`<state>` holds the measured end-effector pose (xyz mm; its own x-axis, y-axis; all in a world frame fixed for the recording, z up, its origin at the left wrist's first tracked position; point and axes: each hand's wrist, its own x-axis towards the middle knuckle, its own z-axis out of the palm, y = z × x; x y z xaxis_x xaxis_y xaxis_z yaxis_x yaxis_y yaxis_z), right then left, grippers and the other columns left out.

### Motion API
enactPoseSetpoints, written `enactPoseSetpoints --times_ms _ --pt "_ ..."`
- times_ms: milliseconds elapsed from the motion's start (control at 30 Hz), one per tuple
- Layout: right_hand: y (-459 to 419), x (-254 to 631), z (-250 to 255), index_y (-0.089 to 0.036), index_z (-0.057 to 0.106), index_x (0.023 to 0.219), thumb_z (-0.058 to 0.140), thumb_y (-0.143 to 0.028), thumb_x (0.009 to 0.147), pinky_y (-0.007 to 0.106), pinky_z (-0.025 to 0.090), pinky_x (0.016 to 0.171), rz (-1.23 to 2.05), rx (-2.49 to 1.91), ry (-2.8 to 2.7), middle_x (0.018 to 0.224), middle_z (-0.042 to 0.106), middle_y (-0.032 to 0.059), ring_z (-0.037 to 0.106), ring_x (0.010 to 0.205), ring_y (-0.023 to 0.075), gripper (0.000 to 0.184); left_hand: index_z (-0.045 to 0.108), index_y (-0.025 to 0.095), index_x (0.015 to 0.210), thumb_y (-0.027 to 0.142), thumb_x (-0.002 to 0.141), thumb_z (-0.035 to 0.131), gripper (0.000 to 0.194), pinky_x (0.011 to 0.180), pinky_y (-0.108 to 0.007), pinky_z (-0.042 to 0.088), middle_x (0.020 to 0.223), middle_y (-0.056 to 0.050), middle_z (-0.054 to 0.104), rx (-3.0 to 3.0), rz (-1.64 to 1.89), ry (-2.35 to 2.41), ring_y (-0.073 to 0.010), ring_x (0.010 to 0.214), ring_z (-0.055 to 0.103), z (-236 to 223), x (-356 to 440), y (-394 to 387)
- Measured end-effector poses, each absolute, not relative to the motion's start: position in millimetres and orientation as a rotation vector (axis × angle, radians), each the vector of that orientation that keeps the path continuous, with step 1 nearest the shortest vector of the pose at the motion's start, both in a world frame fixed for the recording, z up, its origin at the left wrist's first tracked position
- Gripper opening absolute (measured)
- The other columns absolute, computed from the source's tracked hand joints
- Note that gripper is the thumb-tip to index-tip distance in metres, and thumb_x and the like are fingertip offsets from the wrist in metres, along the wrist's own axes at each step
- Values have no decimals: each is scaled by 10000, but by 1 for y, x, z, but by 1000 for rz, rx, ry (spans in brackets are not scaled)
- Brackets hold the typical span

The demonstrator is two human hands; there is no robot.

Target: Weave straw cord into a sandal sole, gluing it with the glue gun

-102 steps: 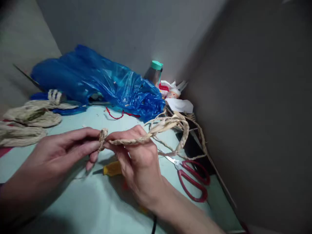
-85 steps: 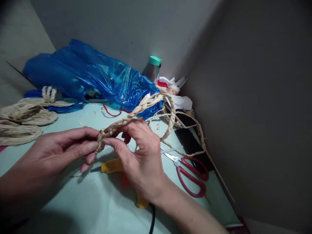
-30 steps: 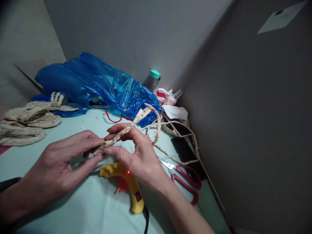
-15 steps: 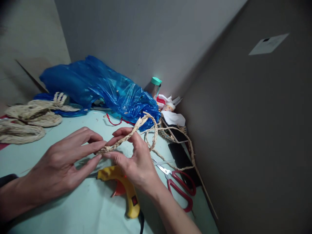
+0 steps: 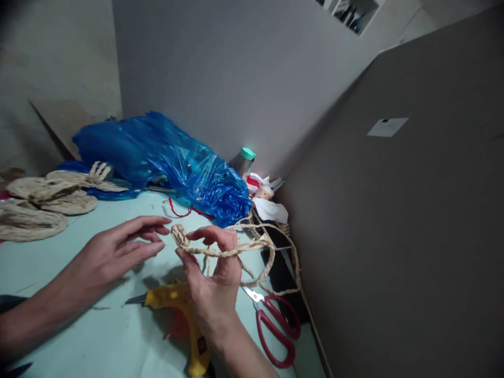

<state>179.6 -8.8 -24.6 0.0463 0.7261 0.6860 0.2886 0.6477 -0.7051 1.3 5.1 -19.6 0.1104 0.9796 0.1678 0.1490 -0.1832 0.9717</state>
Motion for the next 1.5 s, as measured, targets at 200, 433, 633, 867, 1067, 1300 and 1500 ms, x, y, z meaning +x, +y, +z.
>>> enactPoseSetpoints --times_ms 200,433,633,867,1067,1300,1500 --pt "-9 174 -36 -277 597 1065 716 -97 842 389 451 845 390 -909 -1588 985 633 9 554 904 202 310 801 266 932 342 866 719 130 830 -262 555 994 -33 769 831 893 664 -177 939 675 -19 7 -2" --pt "-11 169 -35 -271 626 1075 738 -109 833 365 466 860 492 -943 -1639 1018 661 -1 580 951 192 311 791 265 899 218 812 748 107 844 -254 561 1072 -23 764 571 968 788 -190 1052 662 -20 9 -4" --pt "-17 166 -28 -274 638 1214 732 -185 856 347 483 884 585 -862 -1732 1153 691 7 591 1037 186 381 790 277 823 178 717 824 149 770 -215 564 888 20 742 584 1101 807 -154 870 650 -8 5 0" --pt "-23 174 -14 -285 673 1105 630 -183 940 317 462 937 801 -855 -1745 1097 649 -5 587 1074 165 198 735 203 804 240 782 771 56 701 -191 478 843 13 645 813 1233 843 -133 793 532 0 -8 6" --pt "-19 183 -2 -249 718 972 684 -177 937 259 500 851 931 -847 -1756 965 705 -15 650 941 134 87 761 200 914 223 839 696 101 740 -213 471 892 -4 659 865 1178 787 -152 852 543 -1 -7 5" --pt "-20 185 2 -214 735 872 775 -175 873 247 498 803 1043 -885 -1783 885 701 -10 653 859 133 56 791 258 913 190 830 710 134 753 -202 483 833 22 682 929 1115 786 -148 834 565 -2 -2 3" --pt "-18 185 5 -161 748 816 763 -177 882 234 480 841 1070 -863 -1894 862 702 9 641 865 126 70 811 317 963 268 818 759 162 769 -204 491 883 36 754 1065 1119 877 -186 953 628 -6 -1 1"
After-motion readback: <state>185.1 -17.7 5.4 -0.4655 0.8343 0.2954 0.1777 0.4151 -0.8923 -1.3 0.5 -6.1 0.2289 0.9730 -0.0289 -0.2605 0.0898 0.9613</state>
